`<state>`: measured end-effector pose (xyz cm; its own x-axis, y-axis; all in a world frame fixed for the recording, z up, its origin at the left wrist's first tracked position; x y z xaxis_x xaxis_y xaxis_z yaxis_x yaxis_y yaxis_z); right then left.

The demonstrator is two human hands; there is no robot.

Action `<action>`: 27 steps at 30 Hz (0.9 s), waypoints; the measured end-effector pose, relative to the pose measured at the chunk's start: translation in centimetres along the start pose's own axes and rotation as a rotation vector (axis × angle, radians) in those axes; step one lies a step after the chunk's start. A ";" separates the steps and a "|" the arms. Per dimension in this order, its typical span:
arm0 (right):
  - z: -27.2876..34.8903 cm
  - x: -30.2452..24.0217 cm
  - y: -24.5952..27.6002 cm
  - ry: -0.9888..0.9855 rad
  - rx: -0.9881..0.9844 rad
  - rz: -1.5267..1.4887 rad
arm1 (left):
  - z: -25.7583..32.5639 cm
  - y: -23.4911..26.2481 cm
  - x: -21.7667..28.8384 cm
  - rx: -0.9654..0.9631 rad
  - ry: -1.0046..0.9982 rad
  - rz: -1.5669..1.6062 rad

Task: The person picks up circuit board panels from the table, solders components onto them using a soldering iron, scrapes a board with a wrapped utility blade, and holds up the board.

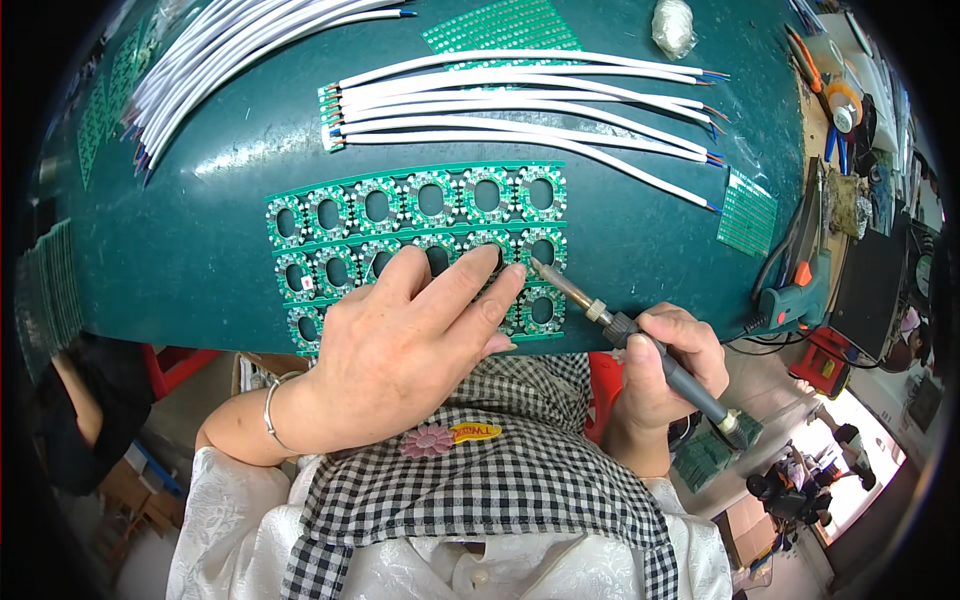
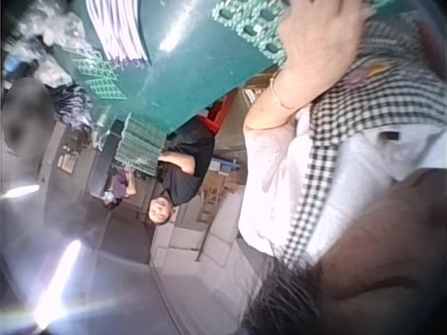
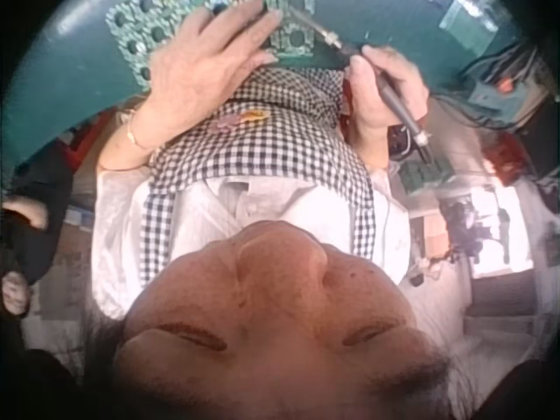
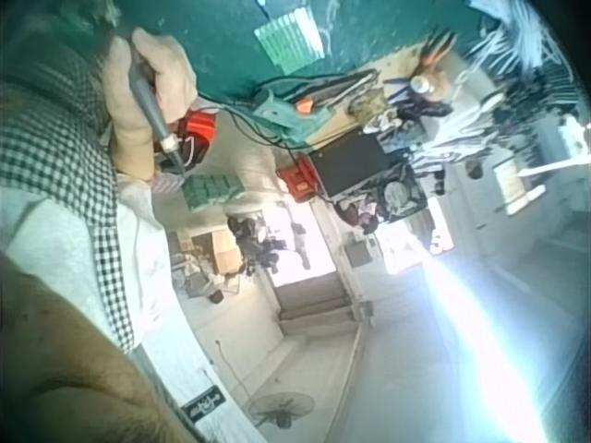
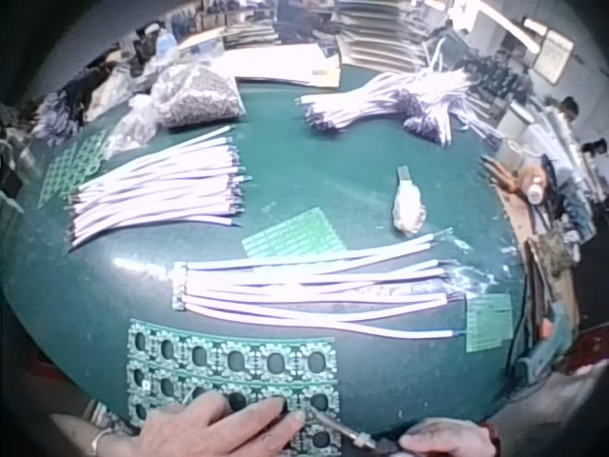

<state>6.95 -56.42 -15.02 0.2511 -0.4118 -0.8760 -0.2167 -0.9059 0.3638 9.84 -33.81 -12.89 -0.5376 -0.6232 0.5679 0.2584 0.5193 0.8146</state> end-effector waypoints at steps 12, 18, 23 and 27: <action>-0.2 -0.1 0.0 0.082 -0.023 0.046 | 0.0 0.0 0.0 0.016 -0.009 0.000; -0.3 -0.4 -0.1 0.105 -0.059 0.057 | 0.0 0.0 0.0 0.006 -0.003 -0.003; -0.5 -0.5 -0.2 0.147 -0.078 0.067 | 0.0 0.0 0.0 0.003 -0.001 -0.003; -0.2 -0.3 -0.1 0.151 -0.068 0.057 | -0.1 -0.1 0.0 -0.006 0.001 0.001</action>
<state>7.06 -56.22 -14.71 0.3806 -0.4680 -0.7976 -0.1718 -0.8833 0.4363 9.88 -33.89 -12.91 -0.5367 -0.6230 0.5691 0.2638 0.5167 0.8145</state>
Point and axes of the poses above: each hand's wrist, its own z-axis away from the middle knuckle, its own y-axis out of the back of the hand, x = y × z, the point moved 3 cm from there along -z, towards the middle knuckle, and after that the axes turned 8 degrees about z, right-handed, at the moved point
